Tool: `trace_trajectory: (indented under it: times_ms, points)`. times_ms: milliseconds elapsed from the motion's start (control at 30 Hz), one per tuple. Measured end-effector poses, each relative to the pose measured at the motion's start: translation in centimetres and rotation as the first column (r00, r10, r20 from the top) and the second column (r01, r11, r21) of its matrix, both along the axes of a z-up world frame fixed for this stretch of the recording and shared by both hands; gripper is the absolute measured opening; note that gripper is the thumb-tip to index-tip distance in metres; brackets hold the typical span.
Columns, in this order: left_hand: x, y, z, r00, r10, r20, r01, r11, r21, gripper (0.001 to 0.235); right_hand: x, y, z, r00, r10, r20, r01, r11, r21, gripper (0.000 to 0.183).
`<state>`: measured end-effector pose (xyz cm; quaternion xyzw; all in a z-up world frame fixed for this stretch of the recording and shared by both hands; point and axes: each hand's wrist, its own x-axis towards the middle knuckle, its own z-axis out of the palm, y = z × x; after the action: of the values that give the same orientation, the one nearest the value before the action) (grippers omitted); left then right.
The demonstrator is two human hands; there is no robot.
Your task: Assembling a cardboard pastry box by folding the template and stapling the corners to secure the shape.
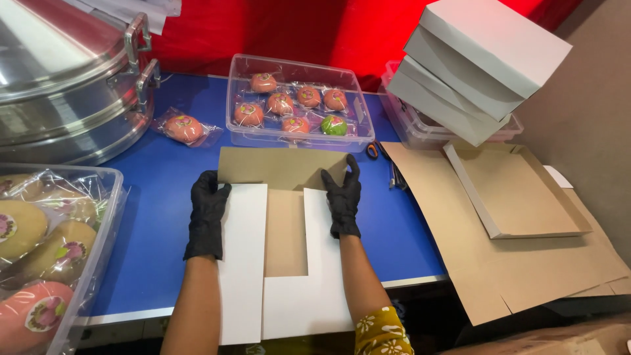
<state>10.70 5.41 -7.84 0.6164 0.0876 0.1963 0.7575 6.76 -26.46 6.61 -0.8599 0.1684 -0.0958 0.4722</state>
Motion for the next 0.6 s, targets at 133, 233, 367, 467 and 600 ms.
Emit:
trace_trajectory:
  times_ms: [133,233,367,467,600]
  points:
    - [-1.3,0.7,1.0,1.0,0.006,0.019,-0.008,0.996,0.085,0.031,2.7,-2.1,-4.0,0.844,-0.11,0.525,-0.23,0.81,0.539,0.065]
    - [-2.3,0.1,3.1,0.998,0.05,0.028,-0.053,0.993,0.109,0.027,4.9,-4.0,-7.7,0.782,-0.194,0.592,-0.343,0.659,0.669,0.044]
    - [-3.8,-0.3,4.4,0.989,0.139,0.042,-0.143,0.98,0.138,0.036,5.2,-5.1,-8.2,0.862,-0.328,0.386,-0.234,0.417,0.878,0.076]
    - [-2.3,0.3,3.2,0.993,0.069,0.097,-0.075,0.996,0.057,0.032,3.7,-3.7,-5.1,0.88,-0.368,0.302,-0.07,0.527,0.847,0.066]
    - [-4.5,-1.7,7.1,0.998,0.064,0.024,-0.065,0.996,0.058,0.041,0.6,-1.3,-1.4,0.609,-0.243,0.755,-0.217,0.865,0.452,0.039]
